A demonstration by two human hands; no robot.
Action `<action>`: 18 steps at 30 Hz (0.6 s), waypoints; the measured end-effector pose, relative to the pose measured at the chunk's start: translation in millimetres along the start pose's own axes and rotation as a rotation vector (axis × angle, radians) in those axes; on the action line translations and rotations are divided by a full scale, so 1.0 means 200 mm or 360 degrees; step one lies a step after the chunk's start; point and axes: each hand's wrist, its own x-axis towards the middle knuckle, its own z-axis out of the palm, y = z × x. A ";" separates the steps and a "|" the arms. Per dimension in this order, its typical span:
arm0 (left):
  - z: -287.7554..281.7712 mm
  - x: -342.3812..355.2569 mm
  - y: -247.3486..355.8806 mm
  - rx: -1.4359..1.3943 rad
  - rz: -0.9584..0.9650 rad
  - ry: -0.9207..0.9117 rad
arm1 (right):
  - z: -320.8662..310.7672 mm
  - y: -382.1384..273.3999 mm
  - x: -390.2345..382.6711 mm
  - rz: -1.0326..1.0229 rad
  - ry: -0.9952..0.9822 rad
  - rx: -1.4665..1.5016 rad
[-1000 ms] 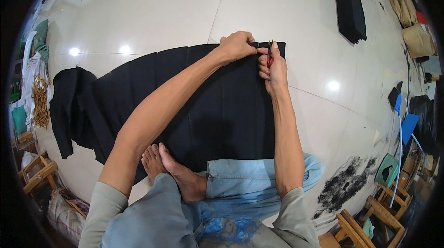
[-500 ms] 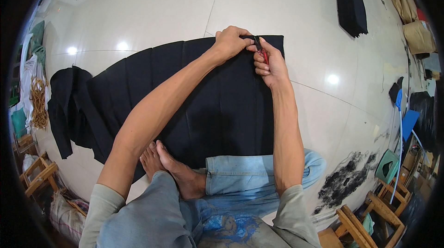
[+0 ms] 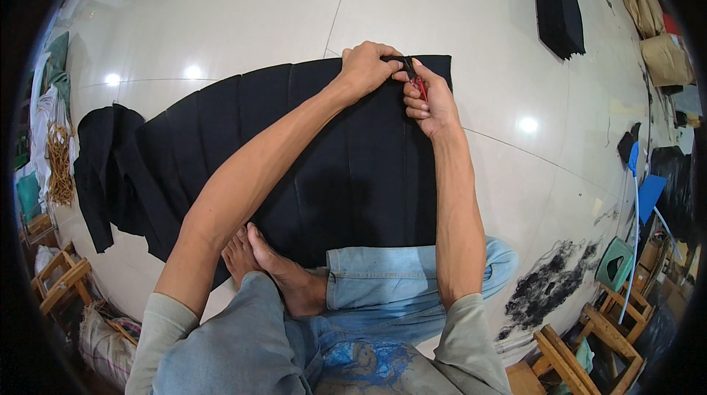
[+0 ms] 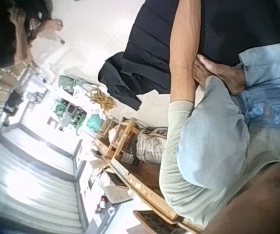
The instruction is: The person sits on the floor and uses red-handled scissors to cut a large piece of black fabric. They repeatedly trim the edges and cut along marked lines to separate the fabric into smaller pieces.
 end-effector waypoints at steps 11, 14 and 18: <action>-0.03 0.00 0.02 0.0090 0.0032 -0.0087 | -0.02 -0.03 0.06 0.0063 -0.0005 -0.0056; -0.03 0.00 0.04 0.0184 0.0074 -0.0152 | -0.02 -0.02 0.07 -0.0039 0.0047 -0.0139; 0.06 -0.07 -0.04 0.0456 0.0499 0.0381 | 0.00 0.05 0.04 -0.0586 -0.0004 0.0470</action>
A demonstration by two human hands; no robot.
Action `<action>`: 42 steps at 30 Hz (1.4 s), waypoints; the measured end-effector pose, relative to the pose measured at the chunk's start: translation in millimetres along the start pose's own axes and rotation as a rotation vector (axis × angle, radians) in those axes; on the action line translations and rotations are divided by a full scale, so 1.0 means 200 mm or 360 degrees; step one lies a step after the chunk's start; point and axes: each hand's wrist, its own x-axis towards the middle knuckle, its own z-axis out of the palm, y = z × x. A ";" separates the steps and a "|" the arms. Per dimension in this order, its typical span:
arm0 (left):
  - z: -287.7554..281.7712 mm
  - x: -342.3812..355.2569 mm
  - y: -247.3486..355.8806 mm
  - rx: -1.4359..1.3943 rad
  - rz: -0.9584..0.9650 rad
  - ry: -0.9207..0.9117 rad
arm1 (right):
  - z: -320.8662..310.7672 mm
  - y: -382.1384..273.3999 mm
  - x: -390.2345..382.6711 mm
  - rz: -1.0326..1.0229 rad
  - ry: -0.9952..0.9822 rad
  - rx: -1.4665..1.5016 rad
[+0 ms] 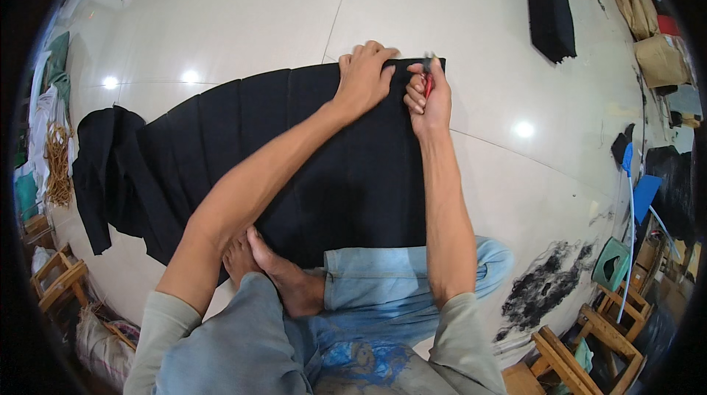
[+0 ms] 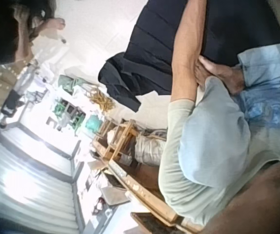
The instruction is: The person sits on the floor and uses red-handled scissors to cut a large piece of black fabric. They repeatedly trim the edges and cut along marked lines to separate the fabric into smaller pieces.
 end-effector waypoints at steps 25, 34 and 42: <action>-1.14 -1.30 -0.91 0.0904 -0.0112 0.0442 | 0.00 0.25 -0.51 -0.1152 0.0110 -0.2454; -1.01 -1.95 -0.95 0.1027 -0.0385 0.0285 | -0.39 0.18 -0.92 -0.1040 0.0482 -0.2497; -1.36 -2.01 -1.05 0.0924 -0.0834 0.0085 | -0.39 0.11 -1.06 -0.0855 0.0698 -0.2626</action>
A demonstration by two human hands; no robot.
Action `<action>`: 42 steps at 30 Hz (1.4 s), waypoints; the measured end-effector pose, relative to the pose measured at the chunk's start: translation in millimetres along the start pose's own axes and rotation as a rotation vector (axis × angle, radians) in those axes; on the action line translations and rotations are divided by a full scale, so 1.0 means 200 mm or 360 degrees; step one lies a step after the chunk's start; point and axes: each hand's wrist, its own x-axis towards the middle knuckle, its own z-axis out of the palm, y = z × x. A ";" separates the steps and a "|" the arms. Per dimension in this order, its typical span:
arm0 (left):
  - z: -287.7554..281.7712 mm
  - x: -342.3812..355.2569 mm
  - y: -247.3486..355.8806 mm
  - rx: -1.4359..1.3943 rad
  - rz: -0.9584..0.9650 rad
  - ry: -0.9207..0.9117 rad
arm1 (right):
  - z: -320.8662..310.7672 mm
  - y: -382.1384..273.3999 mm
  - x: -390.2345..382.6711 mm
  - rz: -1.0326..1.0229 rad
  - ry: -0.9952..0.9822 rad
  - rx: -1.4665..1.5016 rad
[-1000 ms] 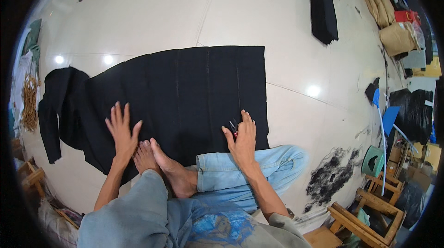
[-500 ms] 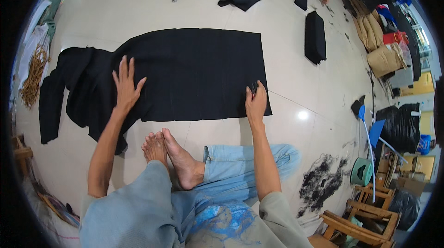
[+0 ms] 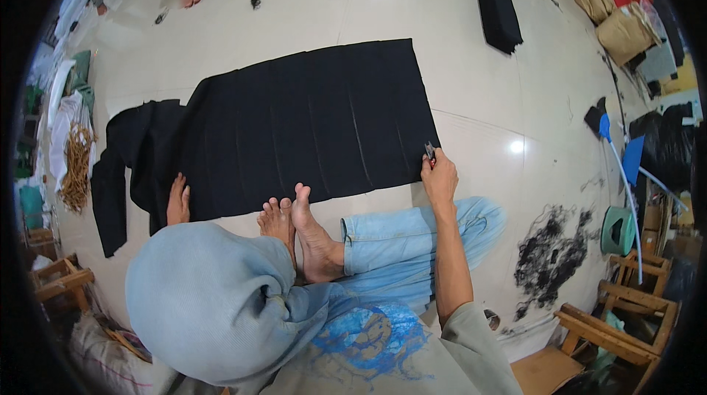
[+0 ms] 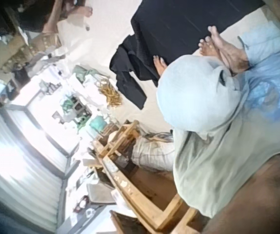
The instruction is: The person sits on the floor and uses red-handled scissors to cut a large piece of black fabric. They repeatedly trim the edges and cut along marked lines to separate the fabric into smaller pieces.
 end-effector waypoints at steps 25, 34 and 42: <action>0.53 0.62 2.26 -0.0254 0.1498 -0.0036 | 0.15 -0.21 0.46 0.1122 -0.1090 0.1716; 0.48 0.65 2.30 -0.0360 0.1447 -0.0278 | 0.18 -0.20 0.49 0.1285 -0.1090 0.1612; 0.49 0.65 2.29 -0.0294 0.1456 -0.0259 | 0.17 -0.23 0.50 0.1298 -0.1065 0.1571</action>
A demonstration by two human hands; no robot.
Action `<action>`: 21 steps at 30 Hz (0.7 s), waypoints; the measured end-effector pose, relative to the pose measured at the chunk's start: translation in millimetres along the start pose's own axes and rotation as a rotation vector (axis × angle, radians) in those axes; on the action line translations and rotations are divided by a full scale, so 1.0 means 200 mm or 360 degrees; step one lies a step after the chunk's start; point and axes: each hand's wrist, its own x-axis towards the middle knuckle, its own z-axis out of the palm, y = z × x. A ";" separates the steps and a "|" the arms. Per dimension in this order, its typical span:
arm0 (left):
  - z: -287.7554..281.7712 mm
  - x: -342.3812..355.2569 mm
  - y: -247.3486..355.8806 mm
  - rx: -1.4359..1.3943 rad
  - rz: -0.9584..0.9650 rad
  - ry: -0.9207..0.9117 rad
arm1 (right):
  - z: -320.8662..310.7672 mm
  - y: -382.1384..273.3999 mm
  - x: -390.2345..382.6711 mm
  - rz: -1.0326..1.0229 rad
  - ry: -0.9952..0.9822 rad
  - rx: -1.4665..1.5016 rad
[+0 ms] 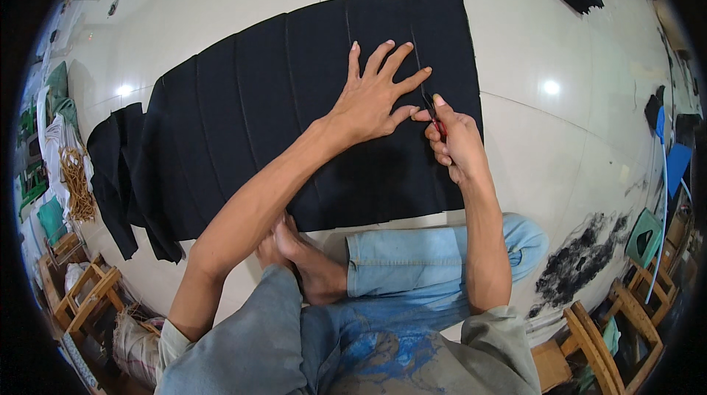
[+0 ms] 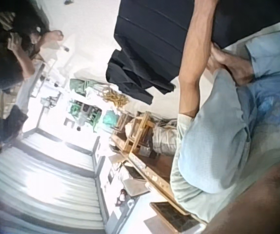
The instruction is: The person sits on the floor and uses red-handled scissors to cut a large piece of black fabric. They repeatedly trim the edges and cut along marked lines to separate the fabric into smaller pieces.
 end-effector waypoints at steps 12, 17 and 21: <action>0.07 -0.01 -0.05 0.0019 0.0054 0.0038 | -0.01 -0.01 -0.01 -0.0002 -0.0006 -0.0067; 0.07 -0.01 -0.04 0.0053 0.0066 0.0031 | 0.00 0.00 -0.01 -0.0027 0.0026 -0.0078; 0.08 -0.02 -0.05 0.0070 0.0068 0.0042 | 0.01 0.00 0.01 -0.0052 0.0022 -0.0061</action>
